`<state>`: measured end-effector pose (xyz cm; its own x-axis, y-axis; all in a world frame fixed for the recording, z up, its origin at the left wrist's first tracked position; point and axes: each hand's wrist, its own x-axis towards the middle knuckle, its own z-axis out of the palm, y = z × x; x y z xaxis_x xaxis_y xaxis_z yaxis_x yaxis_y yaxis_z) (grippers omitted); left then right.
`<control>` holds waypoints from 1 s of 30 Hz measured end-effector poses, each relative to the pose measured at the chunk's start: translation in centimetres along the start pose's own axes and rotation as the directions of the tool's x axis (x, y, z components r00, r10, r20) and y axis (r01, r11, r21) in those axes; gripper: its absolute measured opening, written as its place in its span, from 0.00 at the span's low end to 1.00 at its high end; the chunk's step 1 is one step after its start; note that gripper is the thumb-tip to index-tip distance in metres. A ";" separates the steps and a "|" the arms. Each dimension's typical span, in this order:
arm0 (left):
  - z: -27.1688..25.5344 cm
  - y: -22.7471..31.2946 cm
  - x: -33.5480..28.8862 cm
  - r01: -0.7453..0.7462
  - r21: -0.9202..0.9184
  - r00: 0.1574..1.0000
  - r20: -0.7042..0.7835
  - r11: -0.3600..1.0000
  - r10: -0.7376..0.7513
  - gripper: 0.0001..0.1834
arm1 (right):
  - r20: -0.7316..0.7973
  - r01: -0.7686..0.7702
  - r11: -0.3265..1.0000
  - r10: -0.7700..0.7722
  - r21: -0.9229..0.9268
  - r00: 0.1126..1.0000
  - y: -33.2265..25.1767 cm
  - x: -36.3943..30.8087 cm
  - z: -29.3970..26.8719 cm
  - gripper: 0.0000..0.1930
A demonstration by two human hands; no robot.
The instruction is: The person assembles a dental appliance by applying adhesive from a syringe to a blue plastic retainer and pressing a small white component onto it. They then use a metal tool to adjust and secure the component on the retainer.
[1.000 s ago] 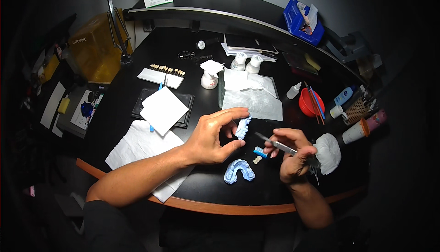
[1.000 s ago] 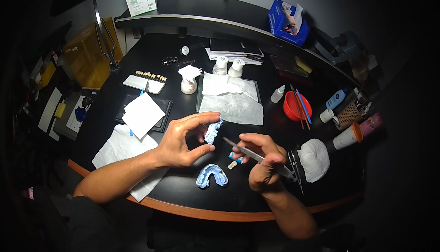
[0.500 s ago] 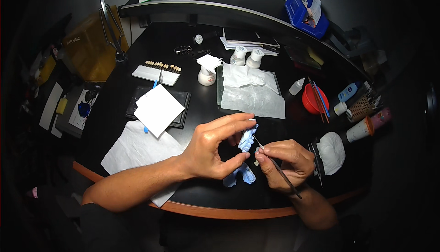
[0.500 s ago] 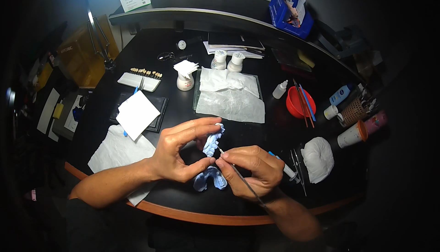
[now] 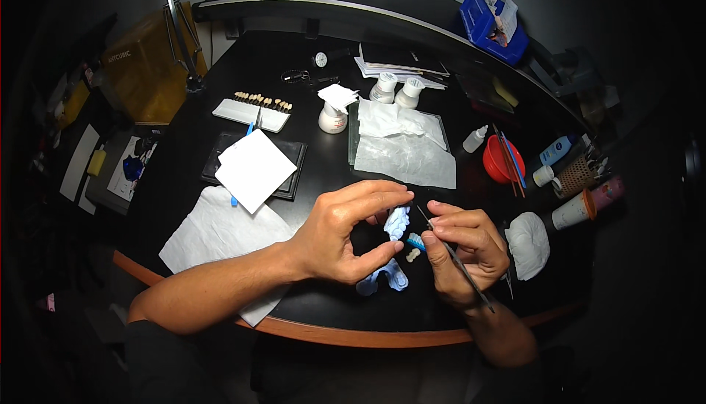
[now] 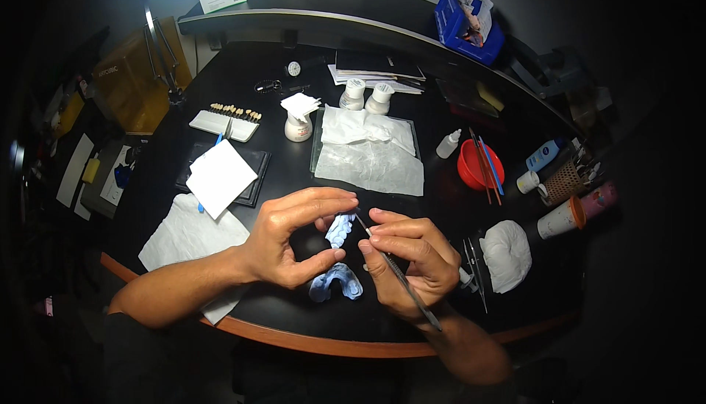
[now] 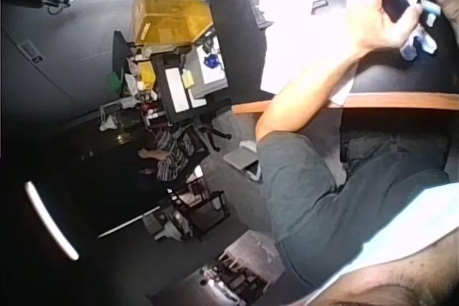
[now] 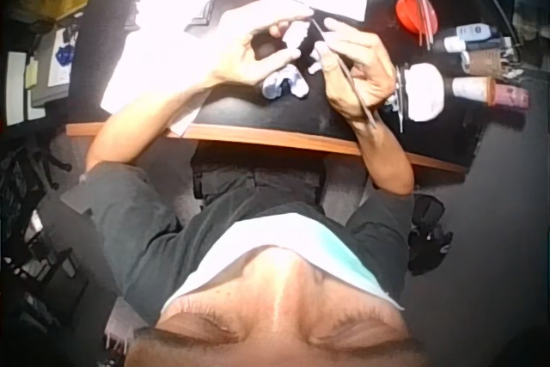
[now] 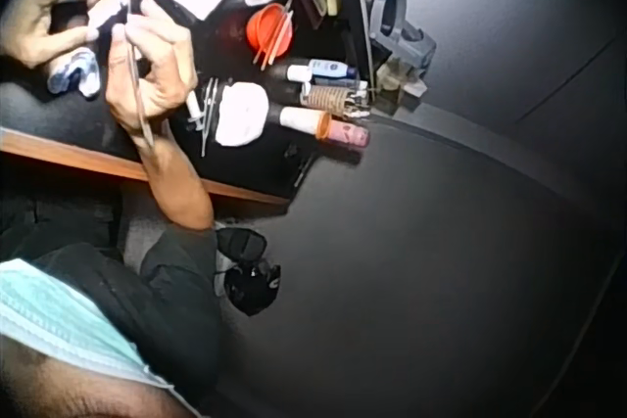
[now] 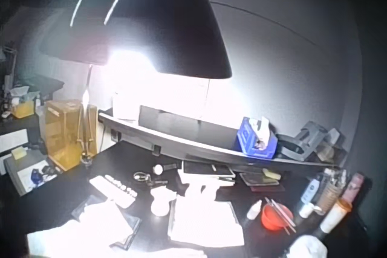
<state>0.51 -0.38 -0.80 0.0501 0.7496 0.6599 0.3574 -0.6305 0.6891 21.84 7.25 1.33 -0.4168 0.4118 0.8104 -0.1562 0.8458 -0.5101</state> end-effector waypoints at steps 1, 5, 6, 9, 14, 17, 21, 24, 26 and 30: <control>-0.1 -0.1 0.0 0.002 -0.002 1.000 0.016 1.000 -0.002 0.32 | 0.032 0.010 1.000 -0.010 0.012 0.999 -0.1 0.1 -0.1 0.11; 0.2 -0.1 0.2 -0.042 0.007 0.999 0.025 0.999 0.042 0.31 | 0.062 -0.004 0.998 0.001 0.056 0.998 -0.6 -0.2 0.1 0.11; 0.1 -0.1 0.2 -0.038 0.006 0.999 0.031 0.999 0.038 0.31 | 0.067 0.023 0.998 -0.026 0.050 0.997 -0.5 -0.2 0.3 0.11; 0.1 0.0 0.0 -0.012 0.037 0.999 0.038 0.999 0.011 0.31 | 0.085 0.017 0.999 -0.021 0.049 0.996 -0.4 -0.6 0.7 0.11; 0.1 -0.1 0.4 -0.084 0.113 0.996 0.012 0.990 0.083 0.31 | 0.081 -0.001 0.999 -0.003 0.046 0.997 -0.7 -0.3 0.4 0.10; 0.0 0.0 0.5 -0.106 0.147 0.994 0.000 0.983 0.107 0.31 | 0.083 0.001 0.998 -0.006 0.056 0.997 -0.8 -0.2 0.3 0.11; 0.2 0.1 0.3 -0.076 0.159 0.996 -0.028 0.984 0.081 0.31 | 0.084 -0.017 0.997 0.010 0.079 0.996 -0.8 -0.2 0.3 0.11; 0.2 0.3 0.5 -0.090 0.194 0.991 -0.078 0.977 0.107 0.30 | 0.078 -0.023 0.996 0.016 0.083 0.997 -0.8 -0.1 0.4 0.11; 0.2 0.2 0.5 -0.093 0.200 0.991 -0.072 0.975 0.110 0.30 | 0.075 -0.019 0.996 0.013 0.085 0.997 -0.7 -0.1 0.5 0.11; 0.1 0.2 0.6 -0.102 0.228 0.991 -0.056 0.968 0.118 0.30 | 0.071 -0.037 0.995 0.030 0.088 0.997 -0.6 -0.1 0.4 0.11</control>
<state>0.71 -0.05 -0.31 0.0398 0.6575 0.7524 0.5535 -0.6414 0.5313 21.60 6.56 1.49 -0.4839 0.4122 0.7720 -0.2187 0.7972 -0.5627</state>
